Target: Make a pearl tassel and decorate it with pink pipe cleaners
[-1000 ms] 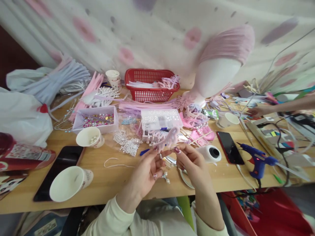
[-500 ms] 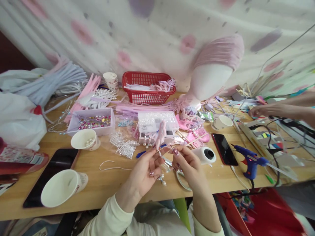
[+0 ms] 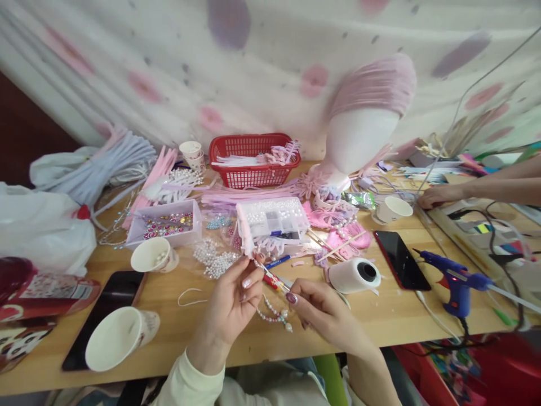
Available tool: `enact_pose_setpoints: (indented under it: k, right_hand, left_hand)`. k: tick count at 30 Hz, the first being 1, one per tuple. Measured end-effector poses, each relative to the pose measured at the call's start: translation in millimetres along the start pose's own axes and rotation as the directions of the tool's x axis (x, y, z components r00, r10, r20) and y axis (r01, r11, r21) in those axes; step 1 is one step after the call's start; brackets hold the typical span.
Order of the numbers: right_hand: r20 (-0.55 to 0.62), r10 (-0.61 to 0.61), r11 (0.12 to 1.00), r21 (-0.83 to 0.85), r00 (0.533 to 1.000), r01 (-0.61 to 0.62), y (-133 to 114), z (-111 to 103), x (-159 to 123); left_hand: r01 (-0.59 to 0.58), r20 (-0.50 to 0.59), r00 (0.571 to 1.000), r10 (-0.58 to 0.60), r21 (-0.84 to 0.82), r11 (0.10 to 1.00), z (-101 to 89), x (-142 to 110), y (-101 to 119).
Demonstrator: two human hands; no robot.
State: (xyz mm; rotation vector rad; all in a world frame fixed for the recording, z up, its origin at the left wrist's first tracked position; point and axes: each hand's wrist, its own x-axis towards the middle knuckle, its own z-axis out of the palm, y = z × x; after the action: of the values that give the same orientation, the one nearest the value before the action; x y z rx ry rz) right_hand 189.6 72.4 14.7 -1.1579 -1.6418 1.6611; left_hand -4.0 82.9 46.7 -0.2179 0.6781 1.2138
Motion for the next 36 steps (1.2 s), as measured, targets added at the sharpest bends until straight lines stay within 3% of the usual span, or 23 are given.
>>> enact_pose_setpoints:
  k: [3, 5, 8, 11, 14, 19, 22, 26, 29, 36]
  right_hand:
    - [0.127, -0.006, 0.981, 0.192, 0.992, -0.019, 0, -2, 3]
    - [0.106, -0.075, 0.955, 0.292, 0.992, 0.042, -2, 1, 8]
    - [-0.093, -0.106, 0.927, 0.352, 0.99, 0.132, -7, 11, 20]
    - [-0.32, -0.081, 0.903, 0.376, 0.944, 0.205, -10, 23, 30]
    - [-0.411, -0.056, 0.861, 0.441, 0.91, 0.252, -9, 30, 35]
    - [-0.365, 0.105, 0.681, 0.704, 0.925, 0.201, -6, 32, 40]
    - [-0.292, 0.098, 0.598, 0.781, 0.951, 0.178, -4, 31, 42]
    - [-0.229, 0.033, 0.599, 0.784, 0.973, 0.164, 0, 30, 43]
    - [-0.258, 0.034, 0.62, 0.763, 0.966, 0.182, 2, 33, 43]
    - [-0.506, 0.037, 0.681, 0.644, 0.862, 0.349, 0, 35, 51]
  left_hand:
    - [-0.06, 0.106, 0.993, 0.047, 0.123, 0.991, -7.6, 3, -2]
    - [-0.121, 0.195, 0.978, 0.076, 0.231, 0.965, -12.2, 5, -4]
    - [-0.173, 0.233, 0.968, 0.098, 0.331, 0.928, -15.3, 7, -9]
    - [-0.208, 0.23, 0.965, 0.123, 0.393, 0.896, -15.2, 8, -14]
    - [-0.284, 0.236, 0.953, 0.191, 0.463, 0.84, -15.2, 11, -21]
    - [-0.419, 0.212, 0.903, 0.374, 0.626, 0.658, -18.0, 16, -32]
    - [-0.426, 0.211, 0.892, 0.399, 0.684, 0.592, -20.0, 16, -35]
    - [-0.399, 0.215, 0.906, 0.365, 0.721, 0.566, -21.5, 16, -35]
    - [-0.387, 0.191, 0.909, 0.369, 0.713, 0.584, -20.6, 16, -35]
    - [-0.396, 0.16, 0.908, 0.386, 0.623, 0.674, -20.7, 14, -29]
